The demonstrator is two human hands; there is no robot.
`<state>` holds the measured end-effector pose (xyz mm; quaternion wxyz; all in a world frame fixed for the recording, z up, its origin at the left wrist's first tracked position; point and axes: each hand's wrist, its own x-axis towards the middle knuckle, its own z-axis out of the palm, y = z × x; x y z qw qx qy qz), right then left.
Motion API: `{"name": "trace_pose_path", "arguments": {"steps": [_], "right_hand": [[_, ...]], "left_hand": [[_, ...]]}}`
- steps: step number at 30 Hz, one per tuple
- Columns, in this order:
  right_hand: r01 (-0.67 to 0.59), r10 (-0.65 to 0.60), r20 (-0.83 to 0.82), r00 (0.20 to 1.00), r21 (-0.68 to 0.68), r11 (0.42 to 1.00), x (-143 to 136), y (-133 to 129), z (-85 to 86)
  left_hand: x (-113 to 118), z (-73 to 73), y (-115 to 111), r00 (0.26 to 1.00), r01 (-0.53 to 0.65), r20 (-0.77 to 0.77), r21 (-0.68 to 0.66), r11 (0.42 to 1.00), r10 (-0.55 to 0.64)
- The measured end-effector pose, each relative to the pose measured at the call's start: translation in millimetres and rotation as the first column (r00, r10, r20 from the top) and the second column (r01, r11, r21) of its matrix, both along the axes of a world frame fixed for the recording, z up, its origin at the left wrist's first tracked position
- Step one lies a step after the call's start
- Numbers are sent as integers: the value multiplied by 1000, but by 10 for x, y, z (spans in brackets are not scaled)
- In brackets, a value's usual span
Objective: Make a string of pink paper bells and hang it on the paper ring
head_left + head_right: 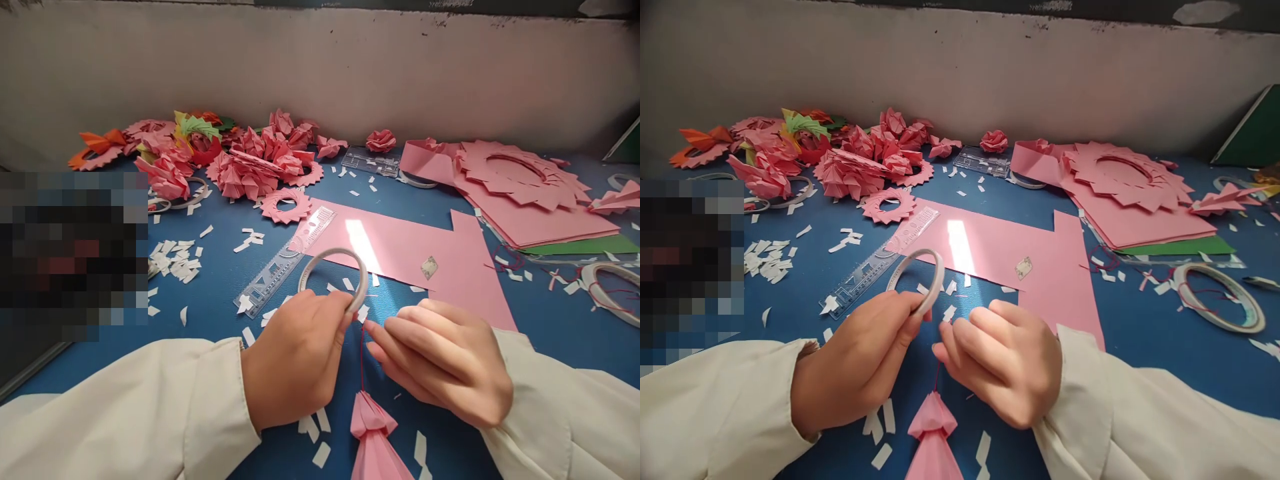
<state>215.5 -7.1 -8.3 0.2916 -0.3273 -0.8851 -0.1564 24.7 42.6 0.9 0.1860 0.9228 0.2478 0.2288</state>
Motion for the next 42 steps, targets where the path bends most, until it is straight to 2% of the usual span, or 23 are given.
{"name": "trace_pose_path", "arguments": {"steps": [2, 4, 6, 8, 11, 13, 17, 19, 22, 25, 27, 33, 37, 42], "right_hand": [[-14, 14, -34, 999, 14, 1000, 2, 4, -18], [50, -49, -101, 994, 1, 999, -12, 26, -38], [131, -137, -112, 984, -65, 989, -34, 51, -50], [150, -161, -79, 984, -124, 981, -53, 67, -50], [74, -83, -52, 995, -148, 986, -56, 64, -43], [18, -33, -94, 995, -147, 989, -41, 50, -45], [-85, 75, -137, 988, -72, 994, -14, 26, -66], [-57, 45, -157, 987, -72, 996, -19, 21, -72], [32, -72, -216, 974, -183, 983, -46, 17, -67], [-22, -58, -254, 966, -301, 953, -75, 1, -49], [-56, -36, -270, 962, -327, 943, -88, -17, -37], [-72, -17, -270, 963, -315, 946, -83, -69, -42], [-111, 23, -275, 961, -310, 944, -91, -101, -51], [-46, -73, -405, 912, -277, 960, -132, -126, -50]], "left_hand": [[-4, 9, 3, 1000, -12, 3, -22, 1000, 12], [-8, 17, 8, 1000, 26, 4, -53, 998, -26], [-8, 22, 12, 999, 49, -3, -93, 994, -49], [-4, 23, 12, 999, 37, -8, -120, 992, -39], [-1, 16, 6, 1000, 11, -8, -123, 992, -12], [-3, 10, 3, 1000, 12, -14, -138, 990, -14], [-12, 8, 11, 999, -40, -9, -204, 978, 39], [-15, 8, 13, 1000, -22, 5, -155, 988, 23], [-14, 3, 9, 998, 62, 9, -11, 998, -62], [-13, -6, -4, 997, 75, 10, 49, 996, -75], [-10, -14, -13, 997, 67, 19, 59, 996, -68], [-12, -39, -25, 999, 33, 40, 74, 997, -36], [-27, -38, -21, 998, -50, 51, 40, 998, 48], [-23, -37, -1, 997, -28, 68, 94, 995, 21]]}}
